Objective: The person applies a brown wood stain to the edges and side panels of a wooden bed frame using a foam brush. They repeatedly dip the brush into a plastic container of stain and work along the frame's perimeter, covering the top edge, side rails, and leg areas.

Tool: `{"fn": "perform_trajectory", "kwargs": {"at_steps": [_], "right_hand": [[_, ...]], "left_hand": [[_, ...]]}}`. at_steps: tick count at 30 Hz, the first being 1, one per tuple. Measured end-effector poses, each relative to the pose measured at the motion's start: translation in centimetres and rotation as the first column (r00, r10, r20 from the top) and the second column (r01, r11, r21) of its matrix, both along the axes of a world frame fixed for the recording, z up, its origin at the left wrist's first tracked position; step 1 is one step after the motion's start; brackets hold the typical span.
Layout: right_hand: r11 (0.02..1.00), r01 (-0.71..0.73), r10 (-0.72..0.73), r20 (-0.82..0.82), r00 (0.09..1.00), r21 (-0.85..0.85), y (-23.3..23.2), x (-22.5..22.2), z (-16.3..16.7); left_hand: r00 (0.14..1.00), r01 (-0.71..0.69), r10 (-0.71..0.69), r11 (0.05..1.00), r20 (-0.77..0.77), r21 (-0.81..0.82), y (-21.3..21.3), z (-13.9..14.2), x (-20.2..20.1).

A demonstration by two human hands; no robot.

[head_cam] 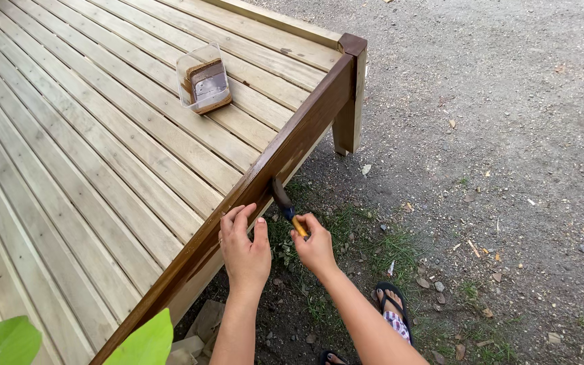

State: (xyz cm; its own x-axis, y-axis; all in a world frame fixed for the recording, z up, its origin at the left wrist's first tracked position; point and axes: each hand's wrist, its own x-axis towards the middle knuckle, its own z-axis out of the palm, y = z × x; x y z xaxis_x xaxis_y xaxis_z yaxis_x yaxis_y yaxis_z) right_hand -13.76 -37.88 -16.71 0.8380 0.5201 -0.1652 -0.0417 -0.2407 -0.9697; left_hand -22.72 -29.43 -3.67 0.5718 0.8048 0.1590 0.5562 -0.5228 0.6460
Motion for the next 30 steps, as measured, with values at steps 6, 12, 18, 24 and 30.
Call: {"fn": "perform_trajectory", "kwargs": {"at_steps": [6,12,18,24,30], "right_hand": [[0.997,0.003,-0.003,0.007,1.0,-0.076,-1.9,3.3,-1.2],[0.975,0.223,-0.222,-0.073,0.972,-0.005,1.4,11.4,-1.3],[0.977,0.198,-0.198,-0.013,0.98,0.08,2.7,6.5,-1.1],[0.998,-0.017,0.023,-0.101,0.995,0.063,-0.4,2.5,-1.4],[0.981,0.178,-0.185,-0.094,0.978,-0.077,0.6,8.2,-0.8]], "left_hand": [[1.0,-0.013,0.013,1.0,-0.017,-0.019,0.5,0.1,0.6],[0.999,-0.039,0.039,0.999,-0.03,-0.012,0.8,-0.1,-0.6],[0.999,-0.051,0.051,0.999,-0.011,0.008,1.4,-0.6,-1.6],[0.999,-0.013,0.012,1.0,-0.05,-0.004,0.9,-0.7,0.1],[0.997,-0.034,0.032,0.999,-0.07,-0.029,0.8,-0.5,-0.2]]}}
